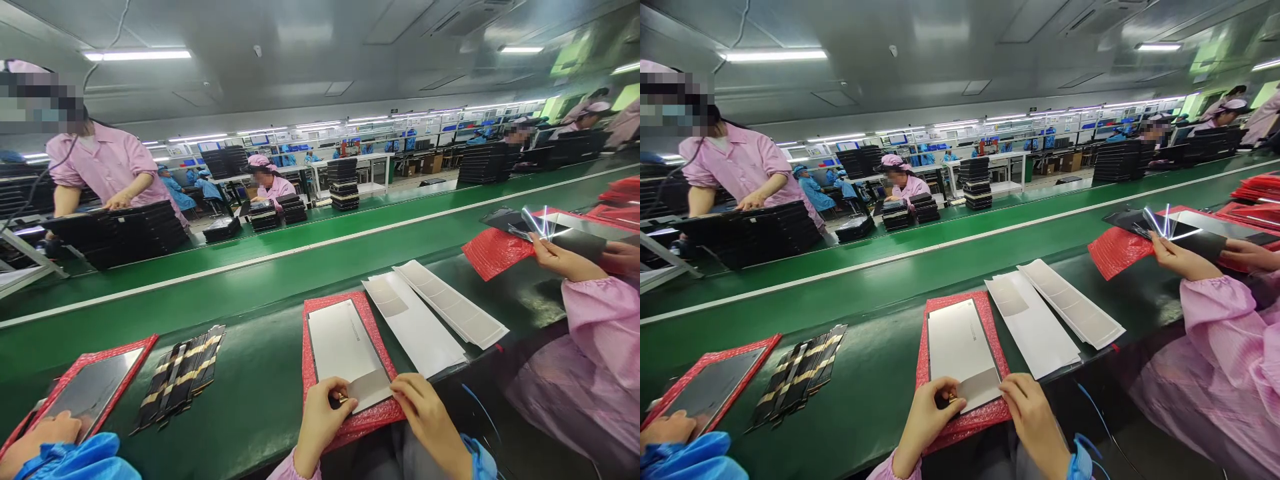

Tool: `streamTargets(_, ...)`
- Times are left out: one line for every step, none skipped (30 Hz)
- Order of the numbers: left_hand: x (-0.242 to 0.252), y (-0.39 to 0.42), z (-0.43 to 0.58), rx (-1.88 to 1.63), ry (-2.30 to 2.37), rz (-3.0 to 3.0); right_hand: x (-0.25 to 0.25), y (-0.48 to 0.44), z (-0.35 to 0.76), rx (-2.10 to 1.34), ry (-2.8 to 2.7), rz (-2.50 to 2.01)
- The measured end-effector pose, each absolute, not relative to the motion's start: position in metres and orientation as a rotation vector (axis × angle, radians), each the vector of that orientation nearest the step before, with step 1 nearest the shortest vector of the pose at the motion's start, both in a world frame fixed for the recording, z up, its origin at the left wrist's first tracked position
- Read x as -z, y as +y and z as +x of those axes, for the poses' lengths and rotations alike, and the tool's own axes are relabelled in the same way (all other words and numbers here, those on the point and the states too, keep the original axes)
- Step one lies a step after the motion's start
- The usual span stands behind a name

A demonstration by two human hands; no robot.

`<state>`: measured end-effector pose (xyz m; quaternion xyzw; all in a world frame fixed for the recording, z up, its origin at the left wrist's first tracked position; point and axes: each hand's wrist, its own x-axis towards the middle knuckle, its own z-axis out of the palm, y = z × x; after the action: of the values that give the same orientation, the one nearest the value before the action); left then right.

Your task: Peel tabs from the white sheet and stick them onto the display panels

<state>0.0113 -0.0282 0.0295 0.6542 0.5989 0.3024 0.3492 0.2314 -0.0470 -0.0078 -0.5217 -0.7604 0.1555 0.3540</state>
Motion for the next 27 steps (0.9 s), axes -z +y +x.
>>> streamTargets(-0.029,-0.028,0.011,-0.788,1.552,1.711,0.012,-0.052,0.229,-0.311,-2.021,-1.29)
streamTargets(-0.028,-0.028,0.011,-0.799,1.553,1.73,0.016,-0.056,0.226,-0.225,-2.082,-1.224)
streamTargets(-0.028,-0.028,0.01,-0.815,1.553,1.748,0.02,-0.061,0.222,-0.142,-2.146,-1.153)
streamTargets(-0.027,-0.028,0.01,-0.834,1.553,1.765,0.023,-0.065,0.216,-0.061,-2.207,-1.084)
streamTargets(-0.027,-0.028,0.01,-0.85,1.553,1.78,0.025,-0.068,0.208,0.02,-2.259,-1.018)
streamTargets(-0.027,-0.028,0.009,-0.861,1.551,1.793,0.026,-0.07,0.2,0.096,-2.306,-0.956)
streamTargets(-0.027,-0.027,0.009,-0.868,1.548,1.8,0.027,-0.071,0.191,0.163,-2.348,-0.9)
streamTargets(-0.027,-0.027,0.008,-0.871,1.543,1.803,0.026,-0.071,0.181,0.218,-2.381,-0.847)
streamTargets(-0.027,-0.028,0.008,-0.87,1.531,1.805,0.025,-0.07,0.173,0.255,-2.407,-0.811)
streamTargets(-0.028,-0.028,0.007,-0.871,1.515,1.805,0.023,-0.069,0.167,0.274,-2.425,-0.795)
streamTargets(-0.028,-0.028,0.006,-0.872,1.493,1.806,0.021,-0.068,0.163,0.278,-2.438,-0.797)
streamTargets(-0.029,-0.028,0.006,-0.873,1.471,1.806,0.019,-0.067,0.162,0.27,-2.444,-0.814)
streamTargets(-0.03,-0.029,0.005,-0.874,1.452,1.805,0.017,-0.066,0.164,0.26,-2.443,-0.843)
streamTargets(-0.031,-0.029,0.005,-0.872,1.436,1.806,0.016,-0.065,0.168,0.251,-2.434,-0.884)
streamTargets(-0.032,-0.03,0.005,-0.87,1.427,1.806,0.016,-0.065,0.173,0.243,-2.418,-0.936)
streamTargets(-0.034,-0.03,0.005,-0.868,1.423,1.805,0.016,-0.065,0.179,0.24,-2.4,-0.988)
streamTargets(-0.035,-0.031,0.005,-0.864,1.422,1.804,0.016,-0.065,0.186,0.242,-2.385,-1.037)
streamTargets(-0.036,-0.032,0.006,-0.861,1.424,1.802,0.016,-0.065,0.191,0.251,-2.373,-1.073)
streamTargets(-0.037,-0.033,0.007,-0.86,1.425,1.8,0.016,-0.065,0.194,0.272,-2.37,-1.088)
streamTargets(-0.037,-0.034,0.007,-0.859,1.424,1.797,0.016,-0.064,0.195,0.304,-2.372,-1.083)
streamTargets(-0.038,-0.035,0.007,-0.86,1.423,1.792,0.015,-0.063,0.193,0.347,-2.378,-1.062)
streamTargets(-0.037,-0.036,0.007,-0.862,1.42,1.789,0.014,-0.061,0.189,0.394,-2.382,-1.036)
streamTargets(-0.037,-0.036,0.007,-0.867,1.415,1.786,0.012,-0.059,0.184,0.439,-2.374,-1.015)
streamTargets(-0.036,-0.037,0.006,-0.874,1.41,1.779,0.01,-0.056,0.177,0.481,-2.353,-1.0)
streamTargets(-0.035,-0.036,0.005,-0.884,1.405,1.769,0.009,-0.054,0.171,0.516,-2.318,-0.991)
streamTargets(-0.033,-0.036,0.003,-0.895,1.399,1.756,0.007,-0.052,0.166,0.545,-2.275,-0.982)
streamTargets(-0.032,-0.036,0.002,-0.907,1.394,1.742,0.006,-0.05,0.163,0.567,-2.232,-0.972)
